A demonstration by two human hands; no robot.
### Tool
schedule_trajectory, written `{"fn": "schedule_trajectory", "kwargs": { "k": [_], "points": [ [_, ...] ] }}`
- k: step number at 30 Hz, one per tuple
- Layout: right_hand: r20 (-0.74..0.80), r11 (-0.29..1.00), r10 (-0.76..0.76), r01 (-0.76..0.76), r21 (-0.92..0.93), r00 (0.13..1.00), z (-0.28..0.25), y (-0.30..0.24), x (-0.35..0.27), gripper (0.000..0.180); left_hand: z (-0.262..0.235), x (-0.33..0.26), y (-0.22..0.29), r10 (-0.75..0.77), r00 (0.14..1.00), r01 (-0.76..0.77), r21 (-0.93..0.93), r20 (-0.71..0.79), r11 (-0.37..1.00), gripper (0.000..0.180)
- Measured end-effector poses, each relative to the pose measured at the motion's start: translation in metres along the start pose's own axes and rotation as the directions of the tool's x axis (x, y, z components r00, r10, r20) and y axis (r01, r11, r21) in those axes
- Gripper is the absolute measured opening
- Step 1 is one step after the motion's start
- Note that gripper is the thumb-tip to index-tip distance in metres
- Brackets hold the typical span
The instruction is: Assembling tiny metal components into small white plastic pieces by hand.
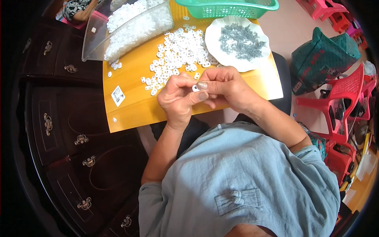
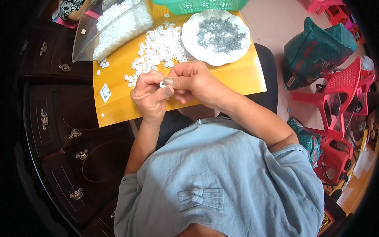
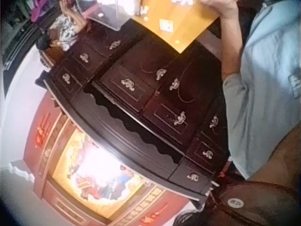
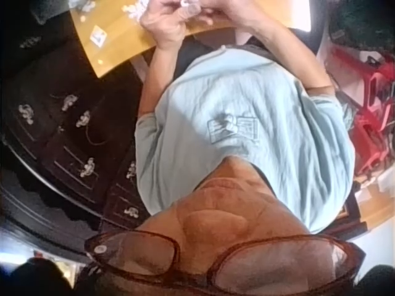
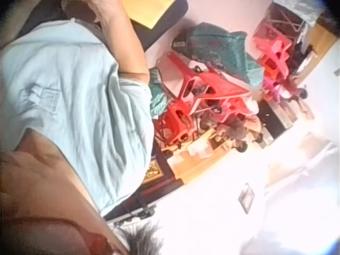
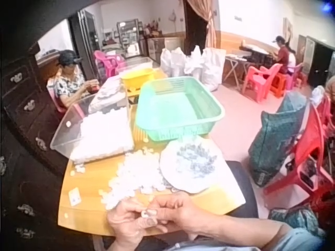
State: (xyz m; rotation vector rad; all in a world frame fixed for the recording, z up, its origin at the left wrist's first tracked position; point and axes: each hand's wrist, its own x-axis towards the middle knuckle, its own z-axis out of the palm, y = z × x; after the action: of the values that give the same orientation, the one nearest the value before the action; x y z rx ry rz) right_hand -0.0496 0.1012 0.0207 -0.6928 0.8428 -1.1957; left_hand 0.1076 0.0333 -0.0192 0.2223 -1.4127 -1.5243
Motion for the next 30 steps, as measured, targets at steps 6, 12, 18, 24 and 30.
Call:
{"fn": "schedule_trajectory", "kwargs": {
  "k": [6,12,18,24,30],
  "points": [
    [0.193,-0.047,-0.822,0.273,-0.961,0.537,-0.051,-0.097,0.034,0.01,0.001,0.003,0.014,-0.35,0.915,0.392,0.239,-0.2,0.888,0.028],
    [0.164,-0.337,-0.76,-0.166,-0.927,0.629,-0.071,-0.131,0.05,0.008,-0.034,-0.001,0.004,-0.067,0.992,0.127,0.824,-0.107,0.552,0.021],
    [0.332,-0.418,-0.641,0.048,-0.907,0.693,-0.094,-0.066,0.017,0.018,-0.026,0.005,0.008,0.005,1.0,0.02,0.933,-0.023,0.36,0.022],
    [0.3,-0.499,-0.559,-0.025,-0.866,0.773,-0.12,-0.037,0.023,0.011,0.003,0.017,-0.008,-0.122,0.976,-0.145,0.959,0.179,0.245,0.024],
    [0.268,-0.339,-0.673,0.034,-0.94,0.689,-0.127,-0.039,0.016,0.007,-0.003,0.012,-0.01,-0.133,0.978,-0.125,0.966,0.158,0.226,0.017]
  ]
}}
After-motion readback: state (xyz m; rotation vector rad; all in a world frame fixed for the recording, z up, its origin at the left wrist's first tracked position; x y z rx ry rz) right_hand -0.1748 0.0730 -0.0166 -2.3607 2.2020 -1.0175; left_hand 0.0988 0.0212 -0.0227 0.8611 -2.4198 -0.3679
